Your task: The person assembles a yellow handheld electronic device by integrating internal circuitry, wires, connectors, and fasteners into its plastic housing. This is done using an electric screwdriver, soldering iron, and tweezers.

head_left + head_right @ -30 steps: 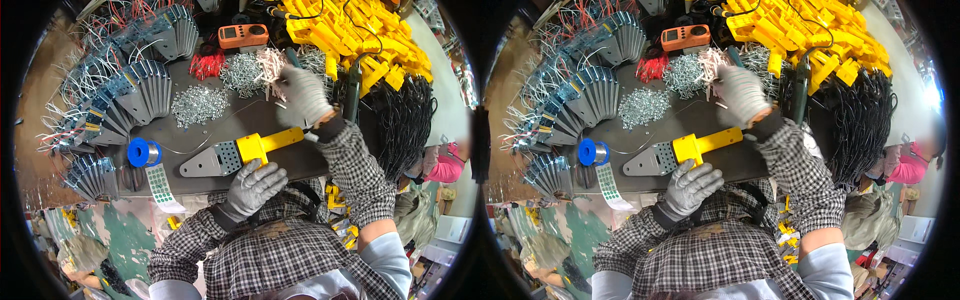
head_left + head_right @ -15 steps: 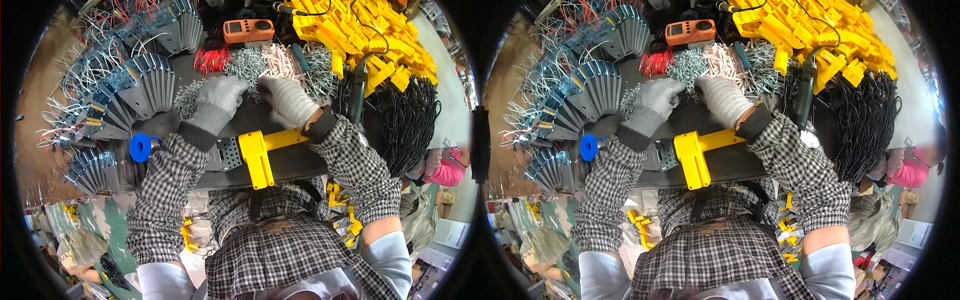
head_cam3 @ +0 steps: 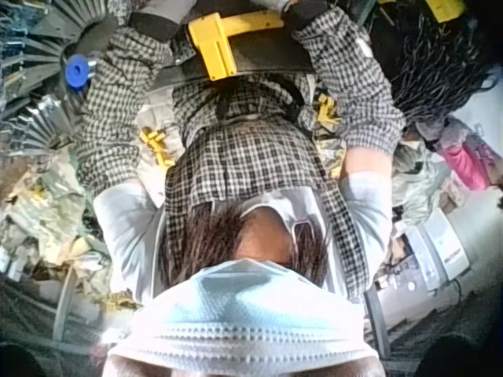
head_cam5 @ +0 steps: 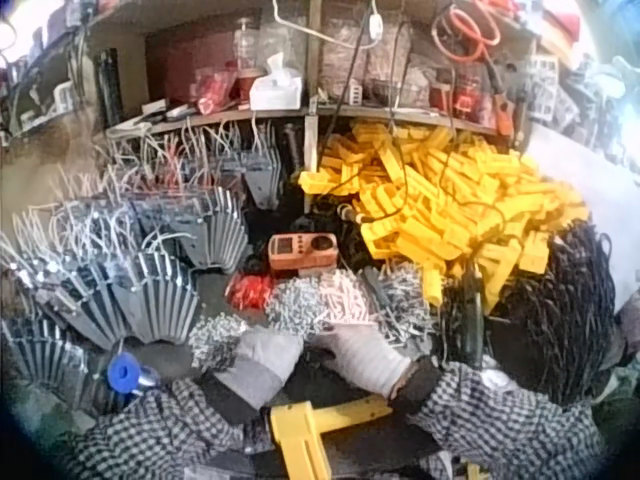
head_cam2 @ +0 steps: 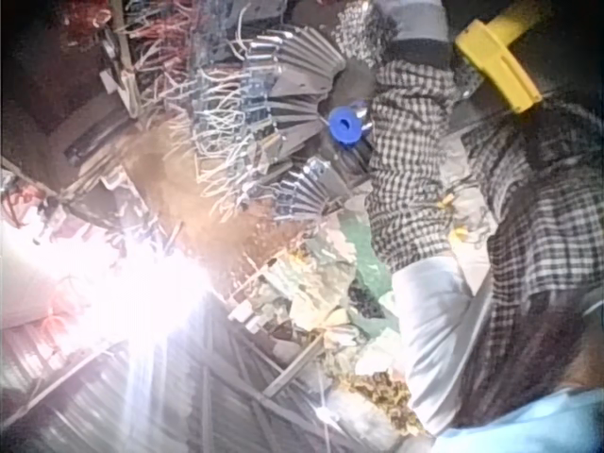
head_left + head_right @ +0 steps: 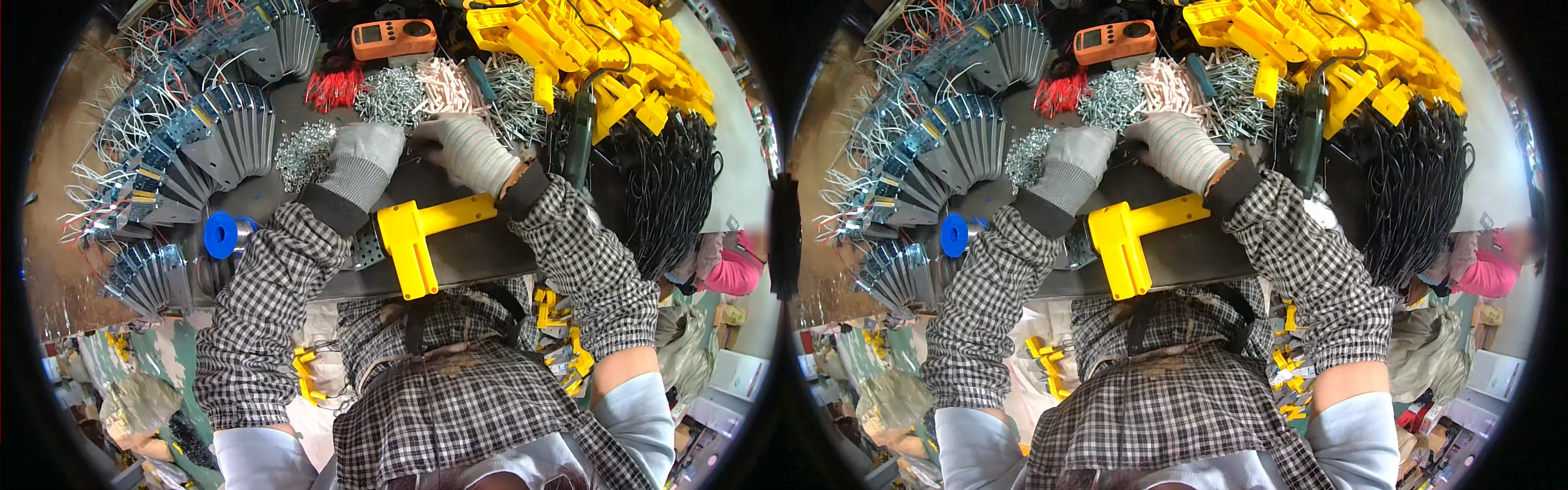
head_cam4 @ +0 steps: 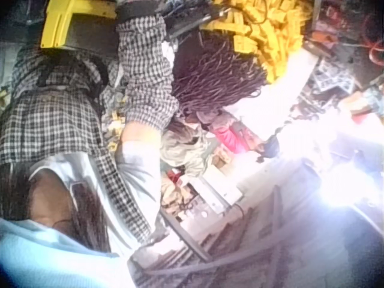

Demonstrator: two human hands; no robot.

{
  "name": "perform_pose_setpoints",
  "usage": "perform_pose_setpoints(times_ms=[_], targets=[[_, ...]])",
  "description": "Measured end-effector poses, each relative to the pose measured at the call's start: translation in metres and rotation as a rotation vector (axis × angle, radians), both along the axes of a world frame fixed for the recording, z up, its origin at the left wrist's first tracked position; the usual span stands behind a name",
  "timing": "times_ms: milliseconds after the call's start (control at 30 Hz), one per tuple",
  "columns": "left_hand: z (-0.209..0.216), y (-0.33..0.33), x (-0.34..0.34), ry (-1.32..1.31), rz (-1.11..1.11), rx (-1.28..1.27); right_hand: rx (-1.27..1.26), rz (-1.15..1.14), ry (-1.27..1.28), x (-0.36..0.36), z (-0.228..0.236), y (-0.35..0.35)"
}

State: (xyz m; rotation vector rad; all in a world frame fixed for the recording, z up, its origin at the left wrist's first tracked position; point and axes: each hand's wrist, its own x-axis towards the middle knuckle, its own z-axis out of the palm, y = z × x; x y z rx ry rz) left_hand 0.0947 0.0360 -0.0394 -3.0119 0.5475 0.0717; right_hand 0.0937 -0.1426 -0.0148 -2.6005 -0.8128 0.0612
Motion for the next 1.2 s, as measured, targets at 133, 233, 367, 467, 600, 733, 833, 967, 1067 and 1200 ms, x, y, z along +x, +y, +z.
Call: perform_pose_setpoints(times_ms=[133,233,367,467,600,733,833,967,1067,1200], targets=[[0.005,0.005,-0.008,-0.071,-0.135,-0.098,-0.095,-0.003,-0.119,0.002,0.002,-0.014],[0.011,-0.005,-0.012,-0.081,-0.221,-0.209,-0.099,-0.014,-0.145,0.007,-0.002,-0.023],[-0.007,0.004,0.005,-0.156,-0.215,-0.098,-0.108,0.017,-0.107,0.001,0.001,-0.017],[-0.011,0.007,0.012,-0.128,-0.284,-0.069,-0.151,0.085,-0.153,-0.002,0.000,-0.008],[-0.011,0.007,0.021,-0.118,-0.304,-0.003,-0.303,0.215,-0.213,-0.001,-0.002,0.006],[-0.011,-0.003,0.022,-0.145,-0.313,0.074,-0.445,0.246,-0.273,-0.013,-0.006,0.014],[0.000,-0.010,0.026,-0.084,-0.274,0.158,-0.472,0.249,-0.295,-0.015,-0.005,0.015],[0.007,0.000,0.022,-0.178,-0.222,0.007,-0.398,0.184,-0.175,-0.014,0.003,0.012],[0.026,0.008,0.015,0.092,0.130,-0.756,-0.327,0.077,-0.113,-0.001,0.006,-0.006],[0.017,0.043,0.003,0.216,-0.071,-1.578,-0.152,-0.057,0.016,0.001,0.012,-0.005]])
